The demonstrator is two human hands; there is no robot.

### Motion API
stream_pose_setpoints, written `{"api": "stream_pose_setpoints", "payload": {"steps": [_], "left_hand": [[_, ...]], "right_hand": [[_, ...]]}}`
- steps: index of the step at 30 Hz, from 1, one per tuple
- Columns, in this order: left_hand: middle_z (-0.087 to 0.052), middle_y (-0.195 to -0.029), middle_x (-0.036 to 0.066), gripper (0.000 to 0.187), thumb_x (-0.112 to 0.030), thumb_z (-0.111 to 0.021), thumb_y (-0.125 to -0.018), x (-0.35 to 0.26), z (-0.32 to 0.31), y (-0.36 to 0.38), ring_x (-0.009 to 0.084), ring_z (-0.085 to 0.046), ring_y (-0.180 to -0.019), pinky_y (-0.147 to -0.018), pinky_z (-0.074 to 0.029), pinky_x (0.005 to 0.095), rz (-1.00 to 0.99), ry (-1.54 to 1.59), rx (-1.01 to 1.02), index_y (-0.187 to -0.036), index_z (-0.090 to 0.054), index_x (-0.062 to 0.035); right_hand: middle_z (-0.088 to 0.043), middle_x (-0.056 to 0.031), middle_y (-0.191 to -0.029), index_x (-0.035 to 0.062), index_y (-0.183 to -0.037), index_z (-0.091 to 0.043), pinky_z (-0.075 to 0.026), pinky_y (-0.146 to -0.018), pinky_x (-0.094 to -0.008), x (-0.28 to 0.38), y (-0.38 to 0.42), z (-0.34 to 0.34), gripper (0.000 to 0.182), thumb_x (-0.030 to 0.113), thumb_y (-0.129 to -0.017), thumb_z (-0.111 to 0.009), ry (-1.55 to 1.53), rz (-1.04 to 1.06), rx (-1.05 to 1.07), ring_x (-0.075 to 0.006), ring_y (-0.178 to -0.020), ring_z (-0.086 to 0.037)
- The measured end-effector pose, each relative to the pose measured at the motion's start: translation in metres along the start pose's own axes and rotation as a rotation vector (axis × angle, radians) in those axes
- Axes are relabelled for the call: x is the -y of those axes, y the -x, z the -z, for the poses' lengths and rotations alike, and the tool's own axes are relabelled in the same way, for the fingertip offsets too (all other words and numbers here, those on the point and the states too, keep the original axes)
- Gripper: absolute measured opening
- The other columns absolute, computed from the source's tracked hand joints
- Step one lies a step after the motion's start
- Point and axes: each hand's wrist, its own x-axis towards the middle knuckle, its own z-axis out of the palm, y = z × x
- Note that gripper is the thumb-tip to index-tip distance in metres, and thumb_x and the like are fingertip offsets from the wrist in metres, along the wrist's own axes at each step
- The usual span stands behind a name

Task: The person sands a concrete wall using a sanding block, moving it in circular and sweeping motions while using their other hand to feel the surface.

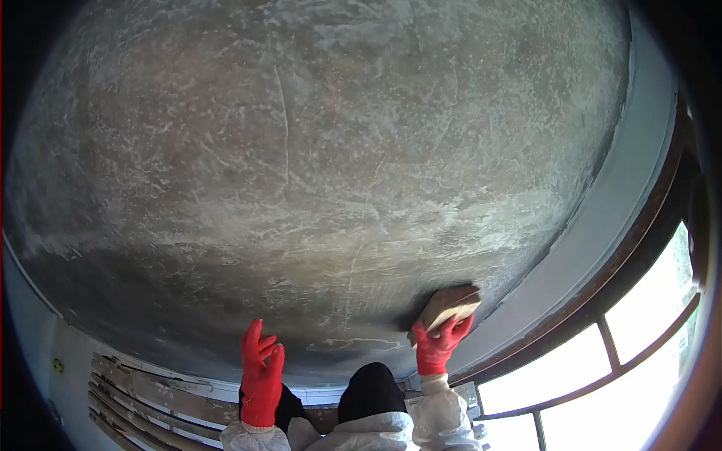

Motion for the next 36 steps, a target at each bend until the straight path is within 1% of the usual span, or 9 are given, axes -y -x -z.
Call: {"api": "stream_pose_setpoints", "payload": {"steps": [3,8,11,15,19,24,29,32,36], "left_hand": [[-0.038,-0.145,0.012,0.058,-0.007,-0.06,-0.093,-0.007,0.024,-0.022,0.0224,-0.056,-0.112,-0.091,-0.05,0.0332,-0.082,-0.093,0.021,-0.146,-0.036,-0.0096],[-0.04,-0.145,0.007,0.054,-0.005,-0.057,-0.094,-0.02,0.009,-0.014,0.0183,-0.057,-0.112,-0.093,-0.049,0.0322,-0.052,-0.052,-0.008,-0.145,-0.04,-0.0097],[-0.039,-0.145,0.007,0.054,-0.006,-0.057,-0.095,-0.021,0.003,-0.009,0.0187,-0.057,-0.112,-0.093,-0.048,0.0321,-0.053,-0.007,-0.018,-0.145,-0.039,-0.0099],[-0.04,-0.144,0.011,0.056,-0.007,-0.059,-0.094,-0.01,0.006,0.001,0.0222,-0.057,-0.111,-0.091,-0.05,0.0337,-0.079,-0.016,-0.031,-0.145,-0.037,-0.0084],[-0.042,-0.142,0.013,0.057,-0.006,-0.062,-0.092,-0.01,0.004,0.01,0.0232,-0.058,-0.111,-0.092,-0.05,0.0346,-0.058,-0.044,0.012,-0.144,-0.038,-0.0071],[-0.042,-0.14,0.015,0.057,-0.007,-0.063,-0.091,-0.02,-0.012,0.007,0.025,-0.058,-0.111,-0.094,-0.049,0.0361,-0.16,-0.097,0.143,-0.143,-0.039,-0.0053],[-0.041,-0.14,0.017,0.058,-0.008,-0.064,-0.091,-0.029,-0.027,0.005,0.0268,-0.058,-0.113,-0.095,-0.049,0.0372,-0.183,-0.073,0.185,-0.143,-0.038,-0.0049],[-0.041,-0.14,0.017,0.058,-0.009,-0.064,-0.091,-0.024,-0.026,0.011,0.0267,-0.058,-0.113,-0.095,-0.049,0.0374,-0.168,-0.05,0.17,-0.143,-0.038,-0.0051],[-0.042,-0.139,0.017,0.057,-0.009,-0.065,-0.091,-0.009,-0.022,0.023,0.0264,-0.059,-0.111,-0.094,-0.049,0.0371,-0.164,-0.059,0.167,-0.142,-0.04,-0.0052]], "right_hand": [[-0.022,-0.0291,-0.151,0.0284,-0.153,-0.025,-0.033,-0.106,-0.0544,0.036,-0.016,-0.021,0.1,0.032,-0.071,-0.082,-0.126,-0.014,-0.051,-0.0492,-0.135,-0.032],[-0.031,-0.028,-0.146,0.0119,-0.142,-0.046,-0.04,-0.103,-0.0473,0.099,-0.217,0.024,0.094,0.026,-0.06,-0.088,-0.062,0.09,-0.215,-0.046,-0.128,-0.042],[-0.03,-0.029,-0.148,0.0126,-0.145,-0.044,-0.039,-0.105,-0.0477,0.115,-0.265,0.03,0.093,0.032,-0.065,-0.087,-0.088,0.108,-0.286,-0.0466,-0.13,-0.041],[-0.021,-0.0364,-0.149,0.0165,-0.152,-0.03,-0.033,-0.106,-0.0582,0.084,-0.184,0.014,0.096,0.035,-0.072,-0.08,0.052,0.151,-0.176,-0.0547,-0.134,-0.03],[-0.013,-0.0343,-0.152,0.0209,-0.155,-0.02,-0.03,-0.107,-0.0605,0.04,-0.01,-0.016,0.112,0.036,-0.064,-0.084,-0.052,0.074,0.066,-0.0561,-0.137,-0.024],[-0.014,-0.0337,-0.152,0.0289,-0.153,-0.024,-0.034,-0.104,-0.0609,0.09,-0.076,-0.009,0.113,0.036,-0.059,-0.087,-0.075,0.152,-0.028,-0.0546,-0.135,-0.029],[-0.025,-0.0309,-0.149,0.0167,-0.142,-0.046,-0.041,-0.099,-0.0543,0.174,-0.235,0.02,0.103,0.035,-0.052,-0.093,-0.093,0.165,-0.157,-0.0492,-0.127,-0.039],[-0.024,-0.0326,-0.149,0.0173,-0.146,-0.041,-0.039,-0.101,-0.0561,0.173,-0.224,0.013,0.107,0.037,-0.053,-0.092,-0.054,0.181,-0.184,-0.0511,-0.129,-0.037],[-0.014,-0.0377,-0.15,0.0273,-0.152,-0.026,-0.035,-0.104,-0.0601,0.124,-0.077,-0.023,0.115,0.045,-0.057,-0.09,-0.082,0.116,-0.075,-0.0552,-0.135,-0.028]]}}
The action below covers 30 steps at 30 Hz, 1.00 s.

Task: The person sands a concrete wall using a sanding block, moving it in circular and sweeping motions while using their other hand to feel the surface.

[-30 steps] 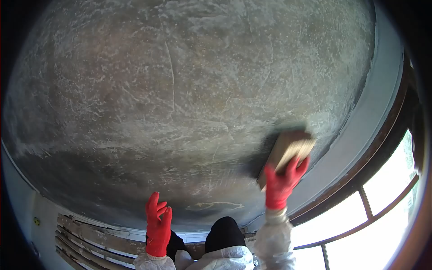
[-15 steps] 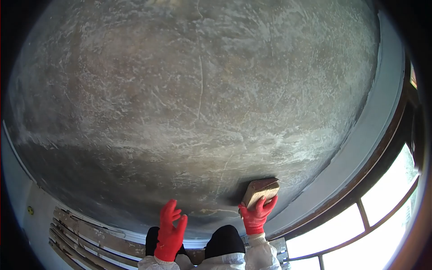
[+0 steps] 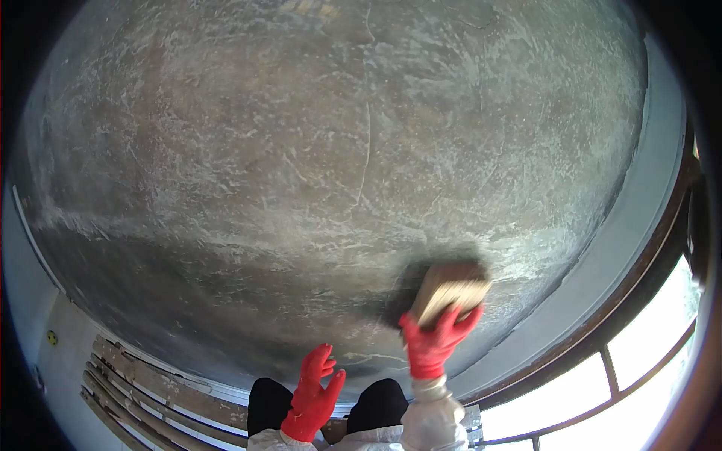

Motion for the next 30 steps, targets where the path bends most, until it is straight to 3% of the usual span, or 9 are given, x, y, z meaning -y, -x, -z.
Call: {"api": "stream_pose_setpoints", "payload": {"steps": [2,5,11,14,19,21,23,26,30], "left_hand": [[-0.044,-0.138,0.016,0.056,-0.009,-0.066,-0.091,0.0,-0.001,0.008,0.0258,-0.059,-0.11,-0.092,-0.05,0.0366,0.042,0.034,0.036,-0.141,-0.041,-0.0051],[-0.044,-0.137,0.016,0.054,-0.01,-0.066,-0.091,0.005,-0.001,0.019,0.0254,-0.06,-0.109,-0.092,-0.05,0.0361,0.084,0.088,0.054,-0.14,-0.042,-0.0054],[-0.044,-0.138,0.016,0.054,-0.011,-0.066,-0.092,-0.016,0.004,0.01,0.026,-0.059,-0.111,-0.094,-0.05,0.036,0.082,0.103,0.06,-0.14,-0.043,-0.0068],[-0.044,-0.14,0.012,0.054,-0.006,-0.062,-0.093,-0.019,0.004,0.009,0.0231,-0.059,-0.115,-0.092,-0.05,0.0321,0.057,0.072,0.04,-0.142,-0.041,-0.0069],[-0.044,-0.14,0.013,0.053,-0.008,-0.064,-0.092,-0.007,0.008,0.021,0.0236,-0.059,-0.112,-0.092,-0.05,0.0332,0.088,0.088,0.015,-0.141,-0.043,-0.0073],[-0.045,-0.139,0.015,0.052,-0.01,-0.066,-0.092,-0.006,0.008,0.027,0.0245,-0.06,-0.111,-0.093,-0.05,0.0346,0.102,0.122,0.014,-0.139,-0.044,-0.0064],[-0.046,-0.138,0.014,0.052,-0.011,-0.066,-0.092,-0.01,0.013,0.029,0.0241,-0.06,-0.11,-0.092,-0.05,0.0342,0.158,0.149,0.036,-0.139,-0.045,-0.0063],[-0.045,-0.139,0.015,0.051,-0.011,-0.066,-0.092,-0.01,0.018,0.03,0.0242,-0.06,-0.109,-0.092,-0.05,0.0341,0.134,0.134,0.009,-0.139,-0.045,-0.0057],[-0.044,-0.139,0.016,0.053,-0.012,-0.066,-0.092,-0.013,0.015,0.02,0.025,-0.059,-0.111,-0.094,-0.049,0.0349,0.066,0.102,0.003,-0.139,-0.044,-0.0053]], "right_hand": [[-0.017,-0.0371,-0.148,0.0266,-0.146,-0.032,-0.037,-0.101,-0.0619,-0.014,0.087,-0.008,0.111,0.043,-0.054,-0.092,-0.063,-0.035,0.093,-0.0555,-0.132,-0.03],[-0.02,-0.0361,-0.147,0.0278,-0.145,-0.033,-0.038,-0.099,-0.0612,-0.009,0.1,-0.004,0.108,0.041,-0.056,-0.092,-0.054,-0.01,0.133,-0.0541,-0.131,-0.033],[-0.027,-0.0333,-0.146,0.0213,-0.143,-0.045,-0.04,-0.1,-0.0549,0.069,-0.133,0.009,0.106,0.038,-0.049,-0.093,-0.05,0.094,-0.083,-0.0502,-0.126,-0.039],[-0.027,-0.0338,-0.146,0.0202,-0.143,-0.045,-0.039,-0.1,-0.0544,0.077,-0.165,0.005,0.106,0.038,-0.051,-0.092,-0.038,0.088,-0.135,-0.0494,-0.126,-0.039],[-0.027,-0.0356,-0.145,0.0242,-0.146,-0.037,-0.036,-0.101,-0.0598,0.049,-0.008,-0.011,0.11,0.04,-0.053,-0.093,-0.042,0.013,-0.027,-0.0529,-0.127,-0.037],[-0.027,-0.0353,-0.144,0.0265,-0.142,-0.039,-0.038,-0.098,-0.0603,0.031,0.088,-0.017,0.107,0.042,-0.051,-0.093,-0.056,-0.031,0.13,-0.0529,-0.125,-0.039],[-0.028,-0.035,-0.144,0.0267,-0.137,-0.042,-0.04,-0.094,-0.0588,0.027,0.122,-0.012,0.103,0.042,-0.049,-0.094,-0.089,0.047,0.206,-0.0517,-0.122,-0.041],[-0.029,-0.0344,-0.145,0.0276,-0.138,-0.043,-0.041,-0.091,-0.0574,0.05,0.058,-0.015,0.104,0.046,-0.049,-0.094,-0.08,0.075,0.118,-0.051,-0.12,-0.042],[-0.03,-0.0332,-0.146,0.0248,-0.14,-0.048,-0.042,-0.092,-0.0542,0.106,-0.103,-0.008,0.107,0.041,-0.044,-0.093,-0.075,0.112,-0.061,-0.048,-0.117,-0.046]]}}
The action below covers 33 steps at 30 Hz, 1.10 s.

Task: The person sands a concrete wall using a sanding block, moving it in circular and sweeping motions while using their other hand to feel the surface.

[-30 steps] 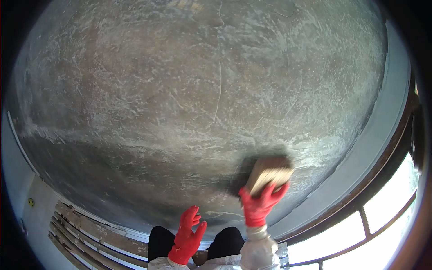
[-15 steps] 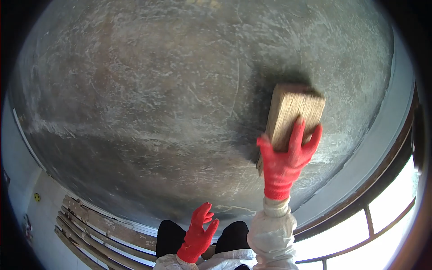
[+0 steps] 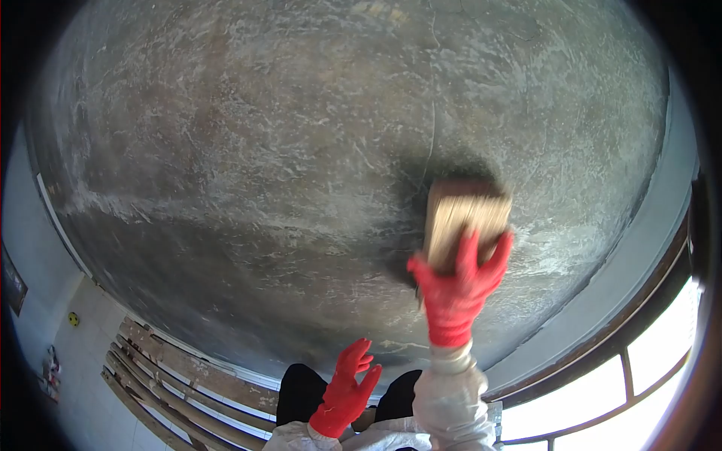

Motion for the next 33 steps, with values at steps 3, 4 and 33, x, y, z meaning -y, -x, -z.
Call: {"api": "stream_pose_setpoints", "payload": {"steps": [3,4,33], "left_hand": [[-0.043,-0.139,0.014,0.055,-0.007,-0.065,-0.092,-0.009,-0.009,-0.007,0.0236,-0.058,-0.113,-0.095,-0.048,0.0349,-0.005,-0.008,-0.013,-0.141,-0.042,-0.0058],[-0.043,-0.139,0.015,0.058,-0.009,-0.066,-0.091,-0.007,-0.012,-0.007,0.0251,-0.056,-0.116,-0.096,-0.048,0.0362,-0.007,-0.031,-0.03,-0.143,-0.039,-0.005],[-0.046,-0.128,0.03,0.1,-0.041,-0.078,-0.073,0.096,-0.126,-0.054,0.047,-0.051,-0.114,-0.094,-0.042,0.0557,-0.21,-0.446,-0.568,-0.141,-0.026,0.0109]], "right_hand": [[-0.032,-0.0313,-0.146,0.0247,-0.139,-0.049,-0.042,-0.092,-0.0525,0.019,-0.047,-0.007,0.105,0.039,-0.044,-0.092,0.077,-0.041,-0.066,-0.0471,-0.116,-0.047],[-0.032,-0.0315,-0.146,0.0248,-0.14,-0.049,-0.042,-0.092,-0.0525,0.018,-0.041,-0.008,0.105,0.04,-0.045,-0.092,0.055,-0.023,-0.067,-0.0472,-0.116,-0.047],[-0.035,-0.0279,-0.144,0.0144,-0.14,-0.043,-0.047,-0.096,-0.0506,-0.004,0.159,0.024,0.082,0.016,-0.069,-0.083,-0.377,-0.021,0.48,-0.0461,-0.124,-0.046]]}}
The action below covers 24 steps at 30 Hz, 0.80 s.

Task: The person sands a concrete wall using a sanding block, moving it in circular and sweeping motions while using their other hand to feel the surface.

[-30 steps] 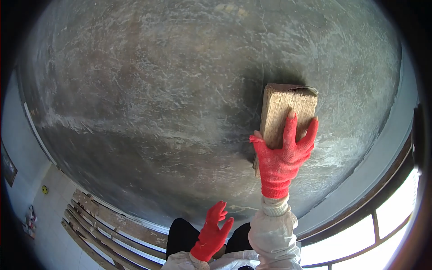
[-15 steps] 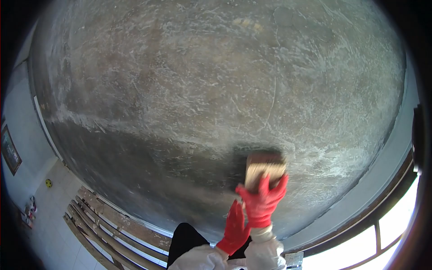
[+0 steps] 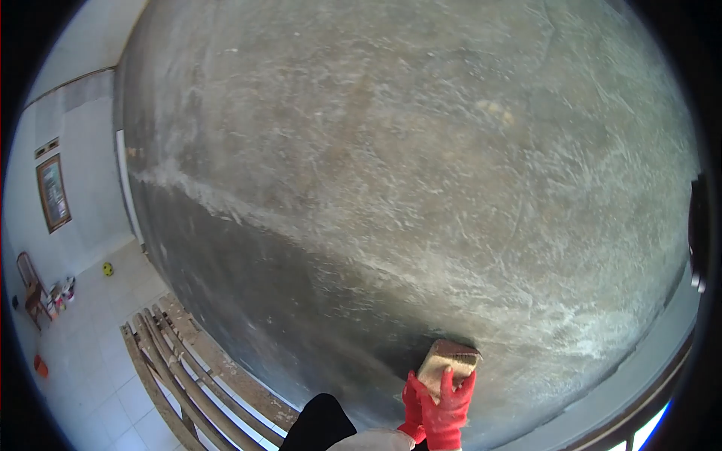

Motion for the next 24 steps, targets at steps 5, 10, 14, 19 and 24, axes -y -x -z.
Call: {"api": "stream_pose_setpoints", "payload": {"steps": [5,10,14,19,24], "left_hand": [[-0.045,-0.132,0.031,0.108,-0.048,-0.08,-0.068,-0.049,0.007,-0.082,0.0461,-0.051,-0.112,-0.089,-0.043,0.055,-0.121,-0.002,-0.22,-0.144,-0.025,0.0065],[-0.05,-0.125,0.028,0.1,-0.038,-0.086,-0.062,-0.142,0.053,-0.19,0.0444,-0.055,-0.106,-0.083,-0.045,0.053,-0.381,-0.091,-0.477,-0.138,-0.033,-0.0006],[-0.05,-0.125,0.028,0.096,-0.035,-0.088,-0.058,-0.095,0.036,-0.142,0.0444,-0.057,-0.101,-0.077,-0.049,0.0532,-0.363,-0.076,-0.397,-0.136,-0.039,-0.0119],[-0.045,-0.131,0.024,0.095,-0.033,-0.088,-0.057,-0.01,0.002,-0.039,0.0419,-0.054,-0.109,-0.079,-0.05,0.0508,-0.343,-0.105,-0.3,-0.139,-0.041,-0.0203],[-0.044,-0.135,0.027,0.089,-0.034,-0.086,-0.061,-0.067,0.009,-0.099,0.0441,-0.054,-0.111,-0.085,-0.048,0.052,-0.37,0.009,-0.341,-0.139,-0.046,-0.021]], "right_hand": [[-0.038,-0.0214,-0.149,0.0095,-0.138,-0.05,-0.039,-0.108,-0.0447,-0.011,-0.091,0.094,0.064,-0.004,-0.077,-0.067,0.016,0.088,-0.12,-0.0382,-0.135,-0.042],[-0.04,-0.0169,-0.149,0.0015,-0.137,-0.049,-0.038,-0.109,-0.0411,-0.028,-0.199,0.16,0.044,-0.004,-0.094,-0.05,-0.035,0.14,-0.516,-0.0316,-0.133,-0.044],[-0.041,-0.0157,-0.148,0.002,-0.136,-0.051,-0.038,-0.108,-0.039,-0.021,-0.227,0.165,0.037,0.007,-0.1,-0.044,-0.215,0.053,-0.591,-0.0285,-0.133,-0.044],[-0.043,-0.0152,-0.147,0.004,-0.134,-0.054,-0.036,-0.108,-0.0366,-0.034,-0.22,0.138,0.041,-0.002,-0.093,-0.05,-0.125,0.143,-0.422,-0.0279,-0.134,-0.043],[-0.042,-0.0157,-0.148,0.0042,-0.133,-0.055,-0.037,-0.107,-0.0375,-0.043,-0.237,0.158,0.044,-0.004,-0.09,-0.051,-0.093,0.233,-0.364,-0.0295,-0.134,-0.042]]}}
